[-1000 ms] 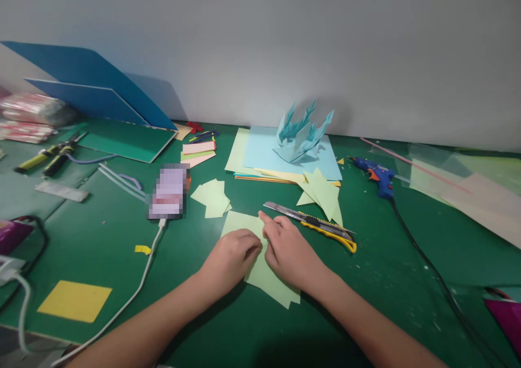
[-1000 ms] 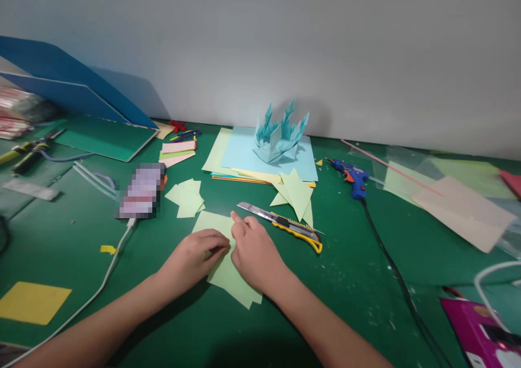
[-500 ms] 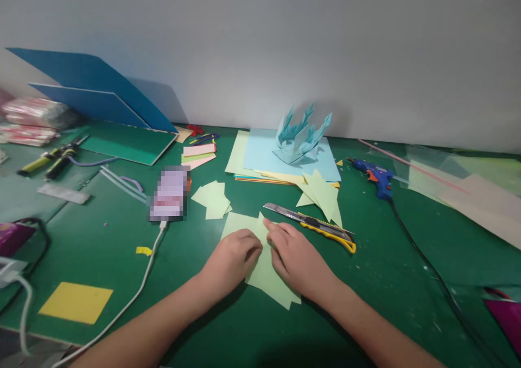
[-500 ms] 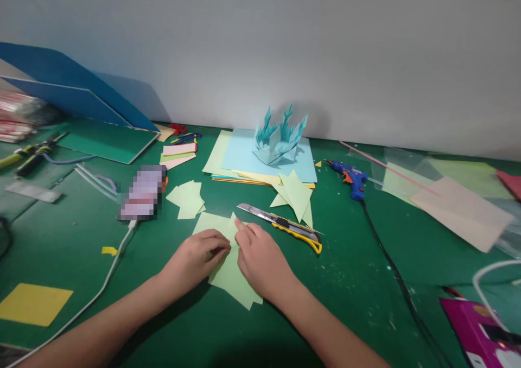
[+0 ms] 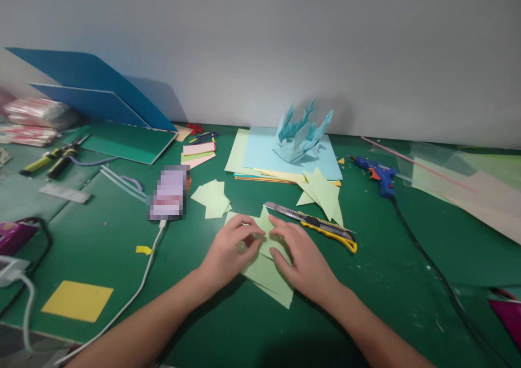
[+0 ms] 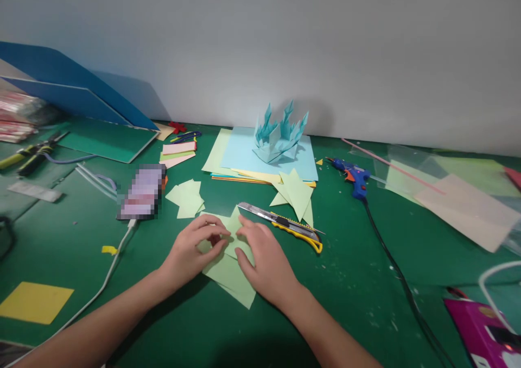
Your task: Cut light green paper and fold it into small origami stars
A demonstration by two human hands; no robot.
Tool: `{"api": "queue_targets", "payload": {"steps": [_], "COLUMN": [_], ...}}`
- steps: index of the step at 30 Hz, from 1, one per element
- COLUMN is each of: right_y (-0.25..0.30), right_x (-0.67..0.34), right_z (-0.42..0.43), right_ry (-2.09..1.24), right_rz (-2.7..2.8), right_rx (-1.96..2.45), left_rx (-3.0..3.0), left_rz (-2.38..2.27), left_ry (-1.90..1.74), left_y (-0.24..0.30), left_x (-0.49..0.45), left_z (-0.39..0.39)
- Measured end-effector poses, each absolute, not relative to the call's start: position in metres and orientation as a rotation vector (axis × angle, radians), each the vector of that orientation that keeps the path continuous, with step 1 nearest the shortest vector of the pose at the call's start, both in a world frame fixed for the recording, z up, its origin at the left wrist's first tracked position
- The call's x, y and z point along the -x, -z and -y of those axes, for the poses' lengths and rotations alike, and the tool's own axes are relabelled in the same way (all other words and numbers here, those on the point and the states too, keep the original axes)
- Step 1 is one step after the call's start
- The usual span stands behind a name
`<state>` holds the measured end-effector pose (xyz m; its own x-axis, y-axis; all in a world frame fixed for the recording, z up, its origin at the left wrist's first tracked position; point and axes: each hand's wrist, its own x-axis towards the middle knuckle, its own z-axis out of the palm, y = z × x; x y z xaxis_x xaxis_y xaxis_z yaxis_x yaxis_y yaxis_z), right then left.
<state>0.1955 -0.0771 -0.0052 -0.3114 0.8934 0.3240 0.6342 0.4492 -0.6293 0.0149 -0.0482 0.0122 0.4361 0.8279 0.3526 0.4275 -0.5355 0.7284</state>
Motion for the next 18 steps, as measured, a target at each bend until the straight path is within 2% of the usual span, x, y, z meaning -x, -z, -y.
{"api": "queue_targets", "payload": {"steps": [3,8,12,18], "right_y": [0.008,0.005,-0.001,-0.007], "right_x": [-0.198,-0.201,-0.195,-0.185], "right_z": [0.071,0.062,0.063,0.067], "right_ry": [-0.776,-1.308,-1.395,-1.442], "right_rz": [1.656,1.275,1.235,1.339], "right_rx": [1.274,1.285,1.340,1.341], "left_rx": [-2.165,-1.866,-1.403,-1.408], "left_rz": [-0.947,-0.896,-0.941,-1.061], "left_ry": [-1.045,-0.934,-0.801,-0.805], "left_y": [-0.017,-0.016,-0.012,-0.014], "left_x": [-0.018,-0.023,-0.024,-0.024], "left_z": [0.053,0.060,0.051,0.041]}}
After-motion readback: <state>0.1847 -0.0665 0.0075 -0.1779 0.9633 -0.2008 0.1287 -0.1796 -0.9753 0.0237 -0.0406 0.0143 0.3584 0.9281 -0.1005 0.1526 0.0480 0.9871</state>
